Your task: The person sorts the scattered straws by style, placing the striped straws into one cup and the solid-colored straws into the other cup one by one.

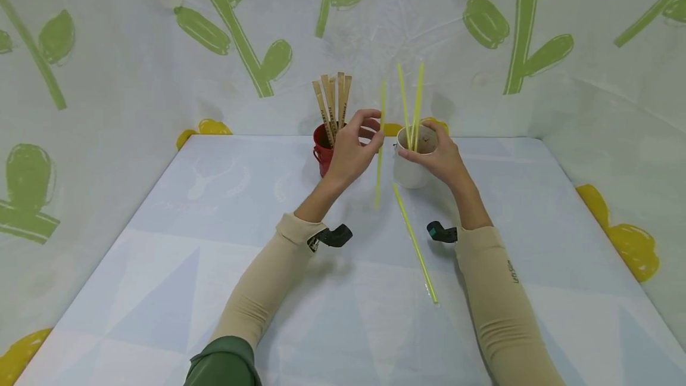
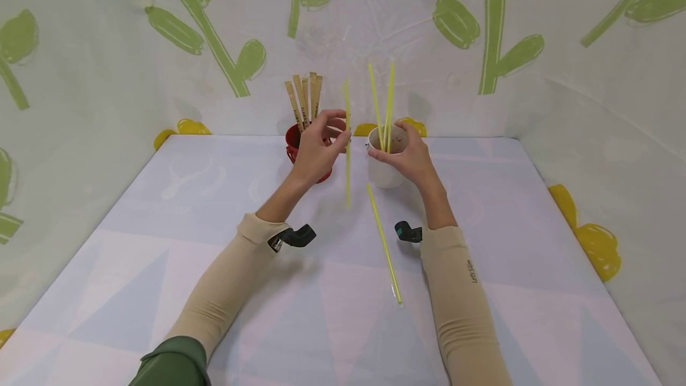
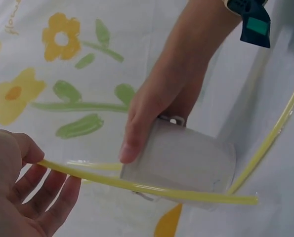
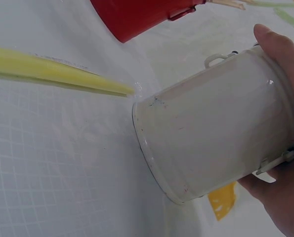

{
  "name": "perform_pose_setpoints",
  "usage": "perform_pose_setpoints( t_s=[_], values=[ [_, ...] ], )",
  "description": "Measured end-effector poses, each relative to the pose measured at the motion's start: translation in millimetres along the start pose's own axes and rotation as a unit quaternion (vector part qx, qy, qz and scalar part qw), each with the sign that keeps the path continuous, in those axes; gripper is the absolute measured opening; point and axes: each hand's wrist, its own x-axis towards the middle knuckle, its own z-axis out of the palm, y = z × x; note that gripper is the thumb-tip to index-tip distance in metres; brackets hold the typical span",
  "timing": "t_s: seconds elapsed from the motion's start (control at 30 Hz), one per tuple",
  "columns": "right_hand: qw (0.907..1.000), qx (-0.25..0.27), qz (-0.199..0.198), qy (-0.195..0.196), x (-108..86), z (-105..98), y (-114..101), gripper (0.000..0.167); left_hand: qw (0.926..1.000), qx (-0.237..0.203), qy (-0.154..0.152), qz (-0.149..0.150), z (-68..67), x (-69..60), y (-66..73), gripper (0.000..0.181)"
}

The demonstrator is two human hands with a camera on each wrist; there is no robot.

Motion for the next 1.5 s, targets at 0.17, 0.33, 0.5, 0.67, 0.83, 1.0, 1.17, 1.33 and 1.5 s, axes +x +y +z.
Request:
perform_pose_setpoints(
  t_s=[0.17, 0.33, 0.5, 0.67, 0.83, 1.0, 1.17, 1.33, 1.5],
  values=[
    [1.0000, 0.009, -0.002, 0.001, 0.0, 0, 0, 0.099, 0.9998, -0.007, -0.001, -0.017, 3.9, 18.9, -6.3, 0.031],
    [0.9999, 0.012, -0.007, 0.003, 0.8, 0, 1, 0.098, 0.9994, -0.017, 0.006, -0.029, 1.5, 36.7, -3.0, 0.031],
    [0.9997, 0.019, -0.013, 0.002, 1.6, -1, 2, 0.097, 0.9988, -0.029, 0.016, -0.036, -3.1, 53.8, 9.9, 0.032],
    [0.9999, 0.008, -0.012, -0.002, 1.6, -1, 1, 0.099, 0.9979, -0.047, 0.038, -0.021, -11.6, 67.2, 25.1, 0.032],
    [0.9999, 0.002, -0.009, -0.003, 1.1, -1, 0, 0.099, 0.9973, -0.055, 0.045, -0.019, -14.6, 77.2, 37.7, 0.032],
    [1.0000, -0.001, -0.007, -0.004, 0.9, -1, 0, 0.099, 0.9973, -0.055, 0.045, -0.017, -12.4, 84.1, 47.8, 0.033],
    [1.0000, -0.005, -0.006, -0.001, 1.6, -2, 1, 0.098, 0.9977, -0.043, 0.052, 0.011, -7.2, 89.8, 59.8, 0.034],
    [0.9999, -0.011, -0.006, 0.003, 1.7, -2, 0, 0.097, 0.9970, -0.023, 0.057, 0.047, -1.1, 94.3, 68.0, 0.033],
    [1.0000, -0.004, -0.001, 0.001, 1.3, 0, 1, 0.099, 0.9971, -0.020, 0.057, 0.045, 3.1, 94.4, 74.6, 0.033]
  ],
)
